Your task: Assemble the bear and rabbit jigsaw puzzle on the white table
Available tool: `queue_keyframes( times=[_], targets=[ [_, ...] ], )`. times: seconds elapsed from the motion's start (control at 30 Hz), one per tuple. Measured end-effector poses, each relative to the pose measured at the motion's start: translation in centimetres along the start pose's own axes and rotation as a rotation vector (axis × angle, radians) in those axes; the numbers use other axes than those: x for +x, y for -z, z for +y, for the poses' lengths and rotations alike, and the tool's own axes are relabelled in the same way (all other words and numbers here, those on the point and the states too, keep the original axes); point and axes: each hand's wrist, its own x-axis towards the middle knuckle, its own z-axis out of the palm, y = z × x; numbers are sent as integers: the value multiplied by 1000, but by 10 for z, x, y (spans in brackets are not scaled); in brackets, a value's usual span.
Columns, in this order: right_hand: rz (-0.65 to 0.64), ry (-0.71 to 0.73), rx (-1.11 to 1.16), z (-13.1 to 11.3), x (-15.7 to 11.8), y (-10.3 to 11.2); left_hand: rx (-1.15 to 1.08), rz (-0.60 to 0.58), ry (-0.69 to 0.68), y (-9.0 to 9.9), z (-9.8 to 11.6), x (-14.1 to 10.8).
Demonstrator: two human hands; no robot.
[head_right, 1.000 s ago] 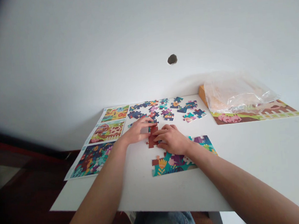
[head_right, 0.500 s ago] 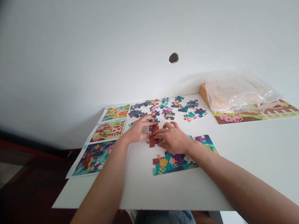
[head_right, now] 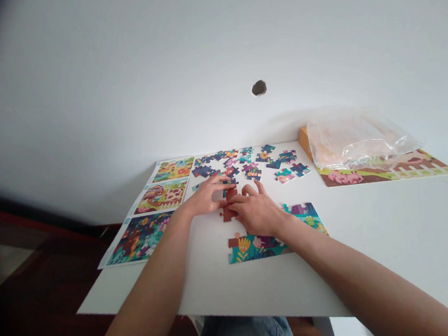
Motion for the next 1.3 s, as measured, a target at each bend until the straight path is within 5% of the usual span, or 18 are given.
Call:
queue_keyframes(
  times=[0.37,1.3],
  targets=[
    [154,-150,128,8,-6,-11,4,-35,21,5,6,-1],
    [114,-133,150,6,-2,-19,17,30,49,-2,4,4]
  ],
)
